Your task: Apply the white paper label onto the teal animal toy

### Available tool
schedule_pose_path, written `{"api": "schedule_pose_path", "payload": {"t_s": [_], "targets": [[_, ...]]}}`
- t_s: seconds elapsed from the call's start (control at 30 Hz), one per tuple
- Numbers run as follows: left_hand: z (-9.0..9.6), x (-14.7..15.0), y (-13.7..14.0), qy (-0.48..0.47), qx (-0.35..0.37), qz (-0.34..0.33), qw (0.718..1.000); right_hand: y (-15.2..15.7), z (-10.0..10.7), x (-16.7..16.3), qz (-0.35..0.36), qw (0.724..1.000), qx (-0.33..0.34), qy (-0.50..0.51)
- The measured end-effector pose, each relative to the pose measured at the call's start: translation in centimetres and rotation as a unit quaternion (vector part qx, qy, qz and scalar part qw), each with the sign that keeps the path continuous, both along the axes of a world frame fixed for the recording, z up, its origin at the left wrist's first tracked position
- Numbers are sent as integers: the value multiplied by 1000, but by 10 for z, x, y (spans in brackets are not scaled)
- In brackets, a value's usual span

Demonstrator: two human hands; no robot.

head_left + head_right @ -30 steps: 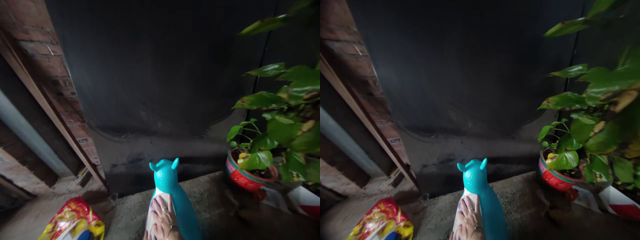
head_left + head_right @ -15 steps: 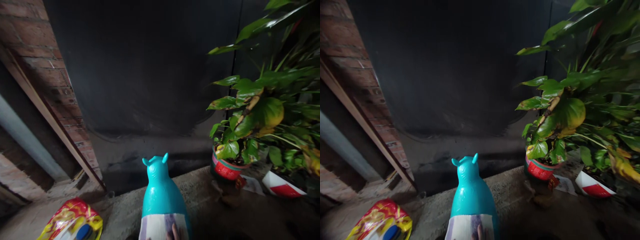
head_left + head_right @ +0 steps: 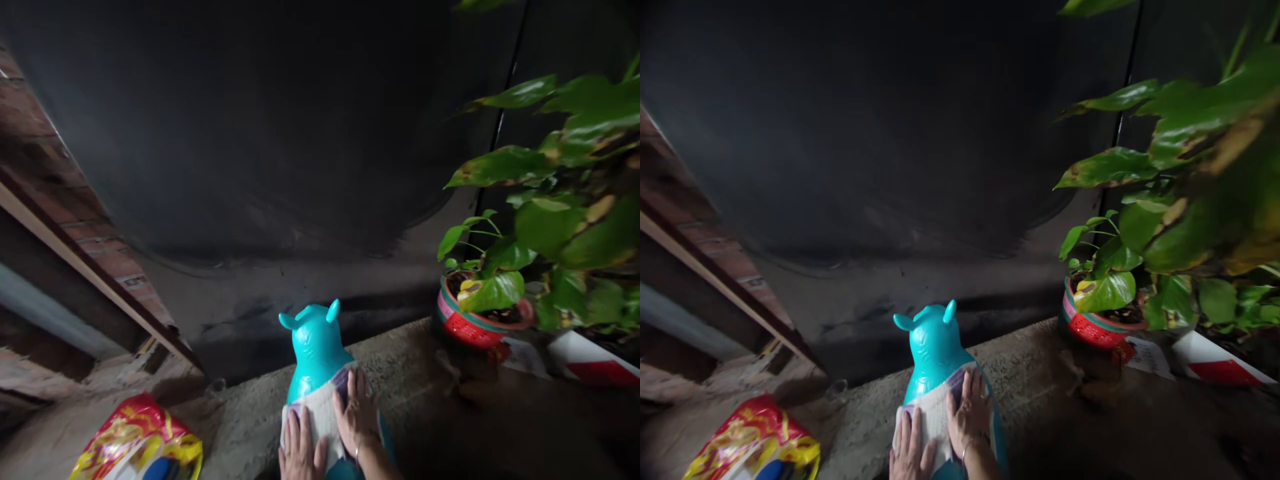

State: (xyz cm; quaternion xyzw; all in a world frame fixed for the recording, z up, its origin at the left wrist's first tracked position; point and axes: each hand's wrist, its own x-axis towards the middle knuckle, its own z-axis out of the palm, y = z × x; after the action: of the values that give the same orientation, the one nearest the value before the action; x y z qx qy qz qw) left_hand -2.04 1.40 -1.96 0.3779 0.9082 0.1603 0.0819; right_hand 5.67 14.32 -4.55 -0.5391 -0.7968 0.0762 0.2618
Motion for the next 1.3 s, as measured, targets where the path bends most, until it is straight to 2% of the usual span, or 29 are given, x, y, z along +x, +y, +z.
{"api": "schedule_pose_path", "payload": {"t_s": [0.07, 0.17, 0.37, 0.53, 0.7, 0.83, 0.93, 1.0, 1.07, 1.17, 1.3], "targets": [[1, -11, 20, -15, -7, -12, 1000, 20, 11, -6, 31, 997, -62, -21], [6, -21, 36, -26, -15, -20, 999, 31, 24, -10, 51, 992, -113, -41], [-3, -27, 25, 11, -51, -40, 998, 14, 44, -8, 28, 983, -171, -57], [5, -17, 9, 16, -37, -54, 998, -17, 49, 15, -16, 974, -212, -79], [16, 18, -30, 32, -53, -117, 991, -71, 29, 57, -75, 967, -229, -87], [19, 35, -52, 76, -49, -161, 983, -119, -9, 76, -115, 972, -193, -69], [21, 37, -54, 110, -56, -174, 977, -134, -37, 76, -144, 978, -144, -44], [21, 36, -50, 124, -69, -169, 975, -128, -45, 75, -155, 977, -140, -28], [21, 34, -46, 127, -81, -162, 975, -112, -40, 76, -132, 980, -150, -1], [18, 31, -38, 109, -95, -156, 977, -79, -15, 75, -89, 982, -166, 27], [16, 18, -17, 63, -78, -153, 983, -29, 20, 59, -17, 981, -191, -22]]}}
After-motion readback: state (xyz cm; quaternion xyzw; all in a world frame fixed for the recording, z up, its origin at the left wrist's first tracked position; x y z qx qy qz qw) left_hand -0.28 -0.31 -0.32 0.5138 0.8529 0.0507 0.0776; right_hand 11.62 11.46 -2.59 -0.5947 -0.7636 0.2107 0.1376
